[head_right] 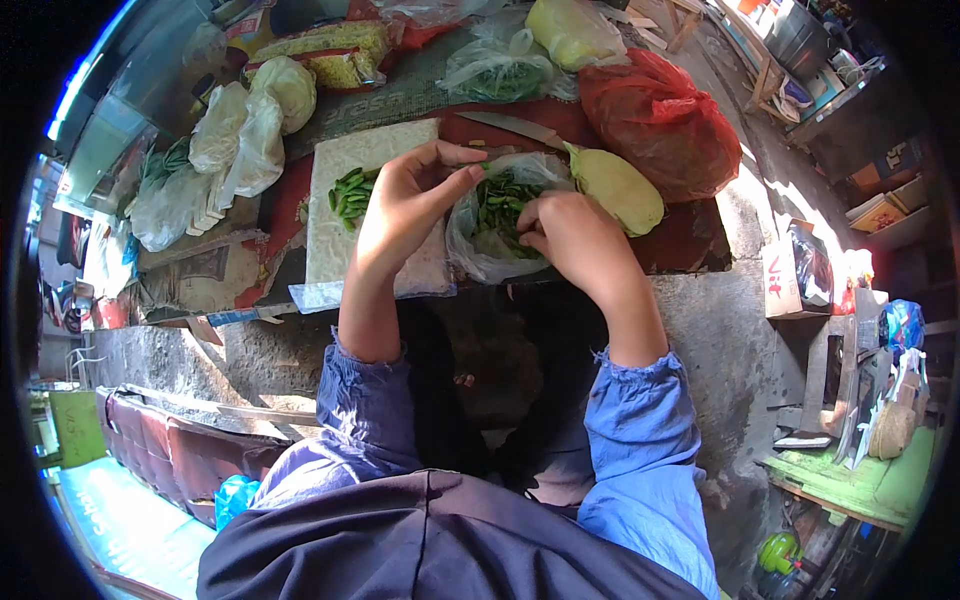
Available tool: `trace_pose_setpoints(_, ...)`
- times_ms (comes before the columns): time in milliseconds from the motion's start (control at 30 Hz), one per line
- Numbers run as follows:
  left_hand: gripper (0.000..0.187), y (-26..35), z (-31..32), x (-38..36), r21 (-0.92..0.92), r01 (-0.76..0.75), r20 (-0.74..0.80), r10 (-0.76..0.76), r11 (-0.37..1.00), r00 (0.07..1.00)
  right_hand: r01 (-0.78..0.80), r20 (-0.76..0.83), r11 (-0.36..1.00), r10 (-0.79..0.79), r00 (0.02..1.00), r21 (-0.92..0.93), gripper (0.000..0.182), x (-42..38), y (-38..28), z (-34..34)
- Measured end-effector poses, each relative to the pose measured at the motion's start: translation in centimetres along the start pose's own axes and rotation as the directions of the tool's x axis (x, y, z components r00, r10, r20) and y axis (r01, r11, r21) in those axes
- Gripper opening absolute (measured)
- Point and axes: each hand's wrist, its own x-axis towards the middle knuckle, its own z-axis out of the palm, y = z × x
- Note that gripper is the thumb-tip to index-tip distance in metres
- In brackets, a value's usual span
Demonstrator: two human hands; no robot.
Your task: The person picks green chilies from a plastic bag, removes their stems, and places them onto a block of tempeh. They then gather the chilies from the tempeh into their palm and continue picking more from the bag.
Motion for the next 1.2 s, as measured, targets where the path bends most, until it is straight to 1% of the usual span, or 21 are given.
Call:
trace_pose_setpoints(33,0.022,0.0,0.0,0.0,-0.041,0.0,-0.003,0.0,0.999,1.0,0.031,-0.028,0.995,-0.033,0.999,-0.09,0.016,-0.1,0.0,0.4)
trace_pose_setpoints(67,0.022,-0.1,0.0,0.1,-0.042,0.0,-0.001,0.0,0.999,1.0,0.029,-0.028,0.995,-0.031,0.999,-0.09,0.016,0.0,-0.1,0.4)
trace_pose_setpoints(133,0.021,-0.3,-0.1,0.1,-0.103,0.029,0.004,-0.029,0.994,1.0,0.04,0.01,0.976,-0.039,0.999,-0.216,0.017,0.2,-0.5,0.5)
trace_pose_setpoints(267,0.02,-0.1,0.0,0.0,-0.139,0.042,0.004,-0.042,0.989,0.999,-0.02,0.033,0.965,0.029,0.999,-0.261,0.017,0.0,-1.6,0.6)
trace_pose_setpoints(333,0.024,-0.2,-0.2,0.1,-0.128,0.039,0.004,-0.039,0.991,0.999,0.011,0.094,0.943,0.022,0.995,-0.334,0.017,-0.1,-0.8,0.9)
trace_pose_setpoints(467,0.029,0.2,-0.2,0.0,-0.141,0.003,-0.011,-0.005,0.99,1.0,0.066,0.049,0.918,-0.051,0.998,-0.391,0.016,-0.1,-0.9,0.7)
trace_pose_setpoints(533,0.032,0.0,-0.6,0.1,-0.078,0.01,0.037,-0.007,0.997,0.999,0.038,0.008,0.998,-0.038,0.999,-0.042,0.018,0.3,-0.4,0.1)
trace_pose_setpoints(567,0.032,0.1,-0.6,0.1,-0.077,0.009,0.035,-0.007,0.997,0.999,0.04,0.008,0.998,-0.04,0.999,-0.042,0.018,0.5,-0.2,-0.1)
trace_pose_setpoints(600,0.032,0.3,-0.6,0.0,-0.082,0.022,0.057,-0.017,0.996,0.998,-0.001,-0.043,0.988,0.007,0.999,0.156,0.022,0.6,-0.1,-0.3)
trace_pose_setpoints(633,0.032,0.4,-0.5,0.0,-0.086,0.035,0.079,-0.028,0.996,0.996,-0.031,-0.083,0.936,0.064,0.995,0.349,0.025,0.7,0.1,-0.6)
trace_pose_setpoints(667,0.032,0.4,-0.4,0.0,-0.085,0.033,0.077,-0.026,0.996,0.997,0.009,-0.101,0.904,0.038,0.994,0.427,0.027,0.9,1.4,-0.1)
trace_pose_setpoints(700,0.032,0.1,-0.3,0.0,-0.078,0.032,0.069,-0.027,0.996,0.997,0.01,-0.102,0.904,0.037,0.994,0.427,0.027,1.1,1.4,-0.1)
trace_pose_setpoints(767,0.032,-0.4,0.0,0.1,-0.069,0.03,0.062,-0.025,0.997,0.998,0.01,-0.1,0.852,0.051,0.994,0.524,0.023,1.3,1.3,-0.4)
trace_pose_setpoints(800,0.032,-0.6,0.1,0.2,-0.069,0.017,0.055,-0.013,0.997,0.998,0.01,-0.101,0.851,0.051,0.994,0.525,0.023,1.2,1.0,-0.6)
trace_pose_setpoints(867,0.032,-1.0,0.3,0.2,-0.068,0.006,0.047,-0.003,0.998,0.999,0.084,-0.171,0.9,-0.011,0.985,0.427,0.018,1.0,0.4,-1.2)
trace_pose_setpoints(1000,0.03,-0.8,0.6,0.1,0.009,0.053,0.101,-0.054,0.999,0.993,0.077,-0.203,0.864,0.029,0.979,0.497,0.015,1.0,0.0,-1.1)
trace_pose_setpoints(1067,0.029,-0.7,1.0,0.0,0.046,0.059,0.131,-0.065,0.997,0.989,0.087,-0.274,0.857,0.064,0.96,0.508,0.012,1.1,-0.1,-0.9)
trace_pose_setpoints(1100,0.029,-0.7,1.5,-0.1,-0.094,0.069,0.116,-0.058,0.993,0.992,0.088,-0.275,0.858,0.065,0.959,0.507,0.012,1.1,0.0,-0.9)
trace_pose_setpoints(1133,0.029,-0.7,1.7,-0.1,-0.232,0.075,0.1,-0.053,0.97,0.994,0.149,-0.342,0.88,0.016,0.94,0.451,0.011,1.2,0.0,-0.9)
trace_pose_setpoints(1167,0.029,-0.8,1.6,0.0,-0.231,0.074,0.1,-0.052,0.97,0.994,0.208,-0.404,0.897,-0.036,0.914,0.39,0.009,1.3,-0.1,-0.8)
trace_pose_setpoints(1200,0.028,-0.8,1.6,0.0,-0.156,0.06,0.092,-0.046,0.986,0.995,0.208,-0.404,0.897,-0.036,0.914,0.39,0.009,1.3,-0.3,-0.7)
